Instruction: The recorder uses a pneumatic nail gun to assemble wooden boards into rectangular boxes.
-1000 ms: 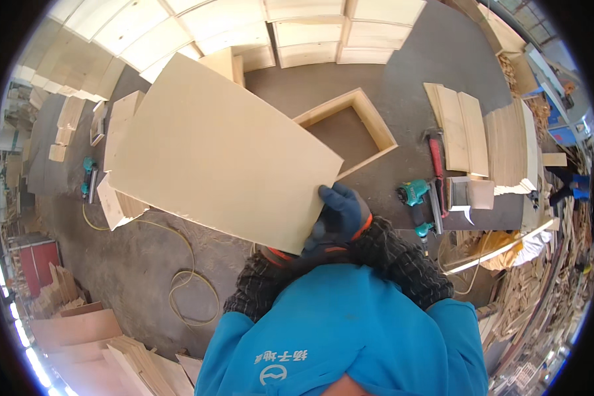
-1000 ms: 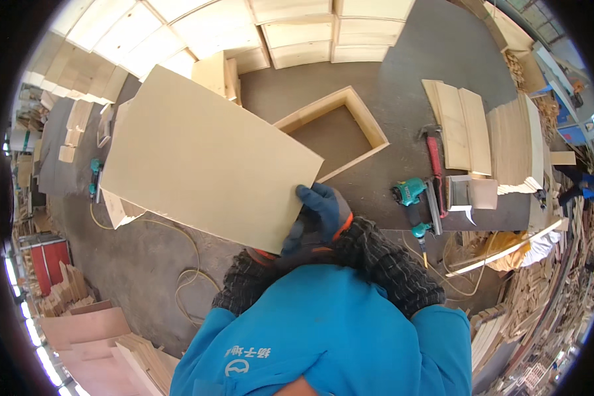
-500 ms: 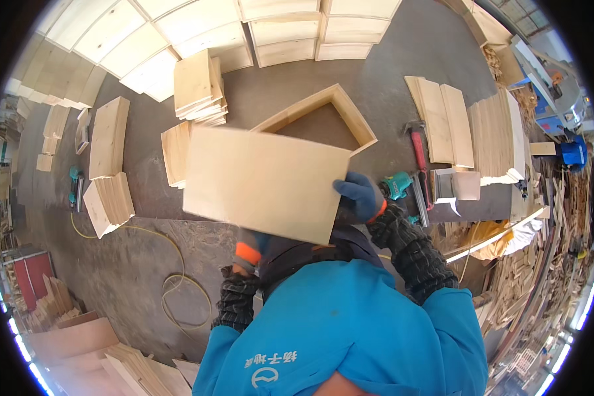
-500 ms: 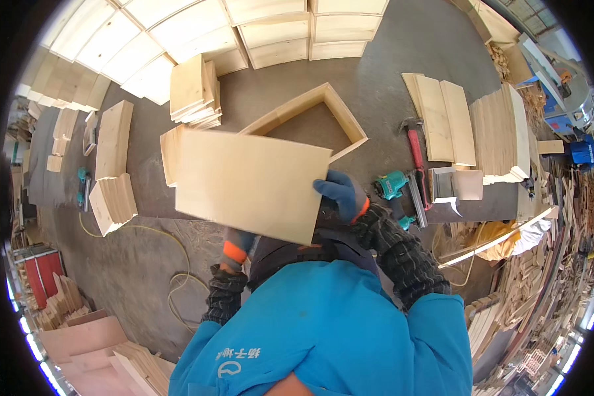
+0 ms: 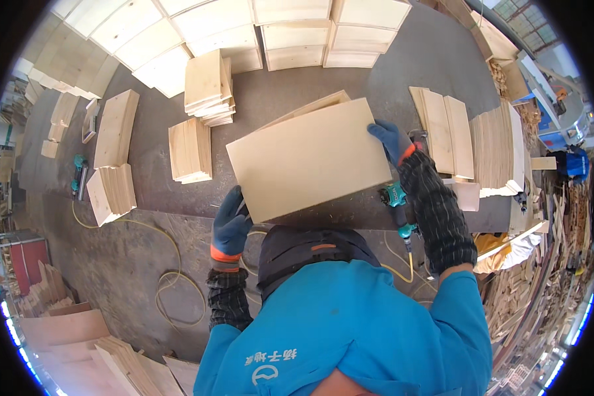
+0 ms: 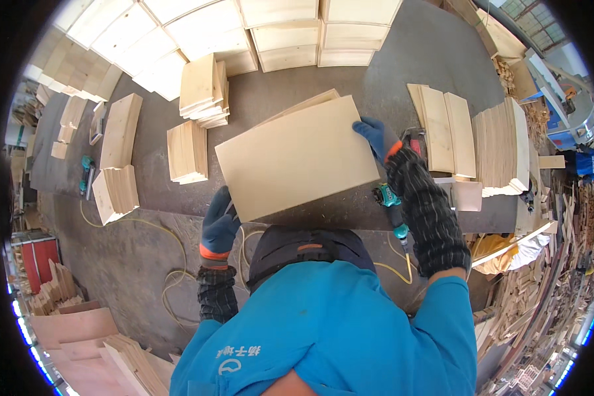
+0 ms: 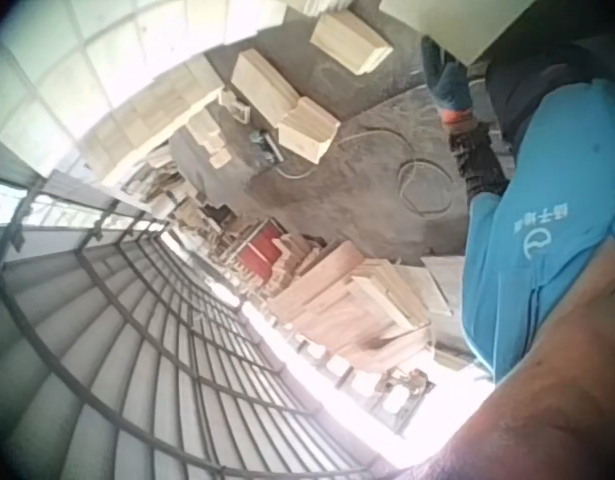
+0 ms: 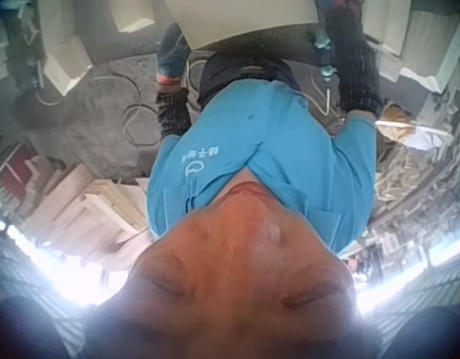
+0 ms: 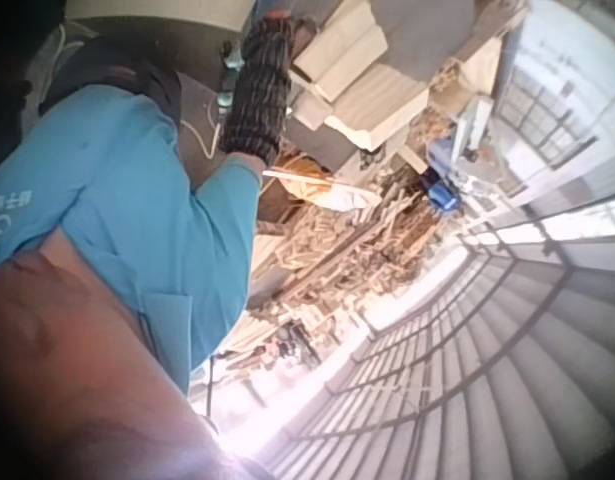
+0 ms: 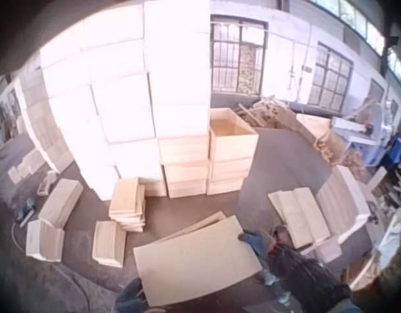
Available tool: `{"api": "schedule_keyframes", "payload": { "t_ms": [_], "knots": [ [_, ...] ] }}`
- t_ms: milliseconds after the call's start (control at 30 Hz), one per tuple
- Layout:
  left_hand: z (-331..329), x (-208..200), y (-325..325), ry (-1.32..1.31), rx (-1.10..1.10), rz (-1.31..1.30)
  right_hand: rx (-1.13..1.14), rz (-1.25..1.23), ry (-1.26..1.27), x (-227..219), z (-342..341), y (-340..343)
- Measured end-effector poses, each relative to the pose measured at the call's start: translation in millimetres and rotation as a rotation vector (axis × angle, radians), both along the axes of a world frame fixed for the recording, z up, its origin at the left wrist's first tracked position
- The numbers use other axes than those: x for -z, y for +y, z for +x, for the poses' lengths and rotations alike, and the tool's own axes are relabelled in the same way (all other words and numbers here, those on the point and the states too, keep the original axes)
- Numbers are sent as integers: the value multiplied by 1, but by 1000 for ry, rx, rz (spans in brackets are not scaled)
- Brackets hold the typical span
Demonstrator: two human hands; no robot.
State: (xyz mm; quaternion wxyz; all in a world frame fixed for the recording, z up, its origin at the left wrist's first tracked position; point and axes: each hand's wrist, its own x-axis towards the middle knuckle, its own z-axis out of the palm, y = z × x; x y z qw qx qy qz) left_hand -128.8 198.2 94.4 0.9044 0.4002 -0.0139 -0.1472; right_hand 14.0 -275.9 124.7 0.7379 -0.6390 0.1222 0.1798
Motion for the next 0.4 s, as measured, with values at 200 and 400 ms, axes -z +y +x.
{"api": "schedule_keyframes", "payload": {
  "t_ms": [200,400],
  "knots": [
    [17,33,-15,-16,-179,898,167,-717,-206,26,59,1],
    [-14,30,-41,21,-126,1128,-192,-1050,-490,81,-1,-30]
  ]
}}
